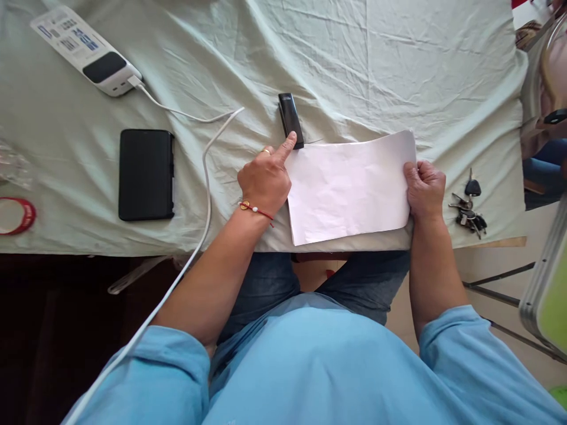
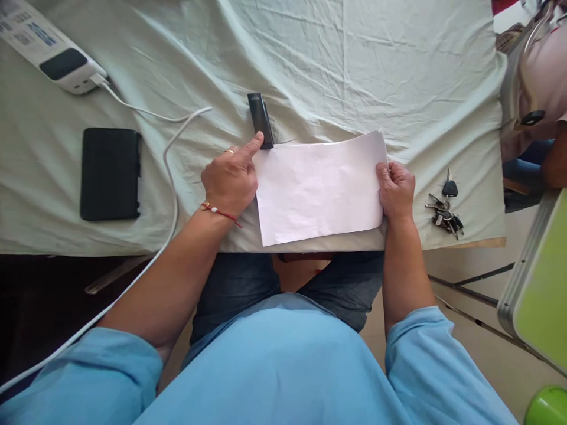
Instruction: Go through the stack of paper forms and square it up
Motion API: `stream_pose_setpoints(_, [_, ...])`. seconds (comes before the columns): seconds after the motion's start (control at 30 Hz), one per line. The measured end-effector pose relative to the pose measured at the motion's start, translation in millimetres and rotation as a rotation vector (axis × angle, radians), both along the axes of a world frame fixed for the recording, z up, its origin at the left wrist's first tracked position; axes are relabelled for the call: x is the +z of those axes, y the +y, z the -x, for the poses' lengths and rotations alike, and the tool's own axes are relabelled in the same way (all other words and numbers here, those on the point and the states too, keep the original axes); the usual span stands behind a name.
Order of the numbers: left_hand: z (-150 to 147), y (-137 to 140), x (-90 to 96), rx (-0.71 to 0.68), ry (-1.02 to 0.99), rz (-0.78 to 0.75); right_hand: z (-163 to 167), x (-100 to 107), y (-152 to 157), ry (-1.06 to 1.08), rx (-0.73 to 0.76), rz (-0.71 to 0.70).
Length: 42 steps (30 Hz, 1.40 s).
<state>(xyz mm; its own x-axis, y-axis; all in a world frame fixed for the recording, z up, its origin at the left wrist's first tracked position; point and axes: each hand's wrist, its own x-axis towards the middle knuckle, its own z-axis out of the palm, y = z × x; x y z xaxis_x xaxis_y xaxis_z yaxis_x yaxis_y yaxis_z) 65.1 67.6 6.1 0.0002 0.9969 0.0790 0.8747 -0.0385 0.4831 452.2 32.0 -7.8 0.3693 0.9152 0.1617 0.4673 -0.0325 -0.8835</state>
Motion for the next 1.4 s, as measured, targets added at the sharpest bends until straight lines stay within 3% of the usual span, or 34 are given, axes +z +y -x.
stream_pose_setpoints(0.17, [9, 1, -16.4, -0.076, -0.071, -0.073, 5, 5, -3, 0.052, -0.011, -0.008])
stream_pose_setpoints(0.3, [18, -21, -24.2, -0.103, -0.196, -0.182, 9, 16, -22, 0.069, 0.007, -0.007])
stream_pose_setpoints(0.53, [46, -54, -16.4, -0.178, -0.288, -0.130, 26, 32, -60, 0.144, -0.002, -0.020])
stream_pose_setpoints(0.73, [60, -59, -4.4, -0.213, -0.401, -0.035, 39, 25, -63, 0.198, -0.060, -0.086])
stream_pose_setpoints(0.97, [55, -60, -13.5, -0.123, -0.491, -0.090, 27, 6, -64, -0.104, -0.003, -0.036])
stream_pose_setpoints(1.4, [60, -56, -26.4, -0.039, -0.444, -0.176, 29, 0, -61, 0.124, -0.024, -0.061])
